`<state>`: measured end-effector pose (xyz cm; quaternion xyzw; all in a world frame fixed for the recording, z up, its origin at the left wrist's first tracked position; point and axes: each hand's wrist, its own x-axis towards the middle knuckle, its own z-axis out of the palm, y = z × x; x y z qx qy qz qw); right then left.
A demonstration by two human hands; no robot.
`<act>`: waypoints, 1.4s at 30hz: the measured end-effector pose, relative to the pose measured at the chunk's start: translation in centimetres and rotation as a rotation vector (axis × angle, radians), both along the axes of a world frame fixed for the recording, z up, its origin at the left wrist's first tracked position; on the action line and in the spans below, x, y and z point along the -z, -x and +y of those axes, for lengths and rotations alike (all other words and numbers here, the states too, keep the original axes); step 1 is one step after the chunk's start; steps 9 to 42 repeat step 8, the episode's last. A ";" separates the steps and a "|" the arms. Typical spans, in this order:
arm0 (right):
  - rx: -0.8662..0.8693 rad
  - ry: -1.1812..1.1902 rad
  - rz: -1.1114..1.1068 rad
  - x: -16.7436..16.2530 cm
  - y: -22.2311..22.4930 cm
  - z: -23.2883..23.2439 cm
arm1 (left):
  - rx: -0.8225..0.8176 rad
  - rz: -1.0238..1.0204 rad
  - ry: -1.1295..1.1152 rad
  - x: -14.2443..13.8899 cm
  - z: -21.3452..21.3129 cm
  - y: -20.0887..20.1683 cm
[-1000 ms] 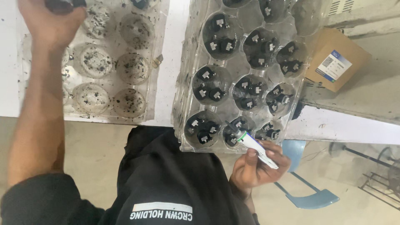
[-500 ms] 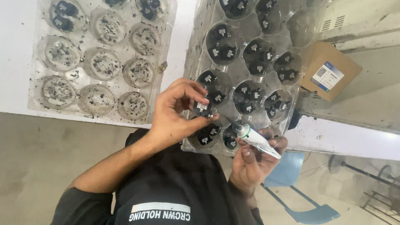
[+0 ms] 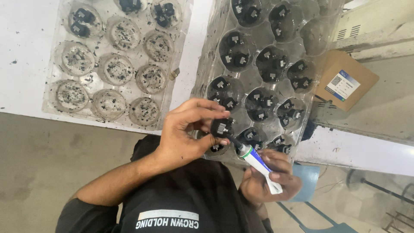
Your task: The person picks small black plug-like components one at a time from a plastic blister tray and squeezes adhesive from a tube onto each one, then places the treated component back into the tray. They occasionally wipe the tube tip with a dark cloth before continuing with the next component.
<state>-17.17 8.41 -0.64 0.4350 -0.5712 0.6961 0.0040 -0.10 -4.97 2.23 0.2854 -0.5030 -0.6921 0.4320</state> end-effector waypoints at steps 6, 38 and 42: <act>-0.021 0.008 0.046 -0.2 -0.1 0.1 | 0.079 0.076 -0.139 0.1 0.3 -0.3; -0.021 -0.018 0.120 -0.1 0.1 0.0 | 0.095 0.100 -0.175 0.4 0.3 -0.4; -0.021 -0.018 0.120 -0.1 0.1 0.0 | 0.095 0.100 -0.175 0.4 0.3 -0.4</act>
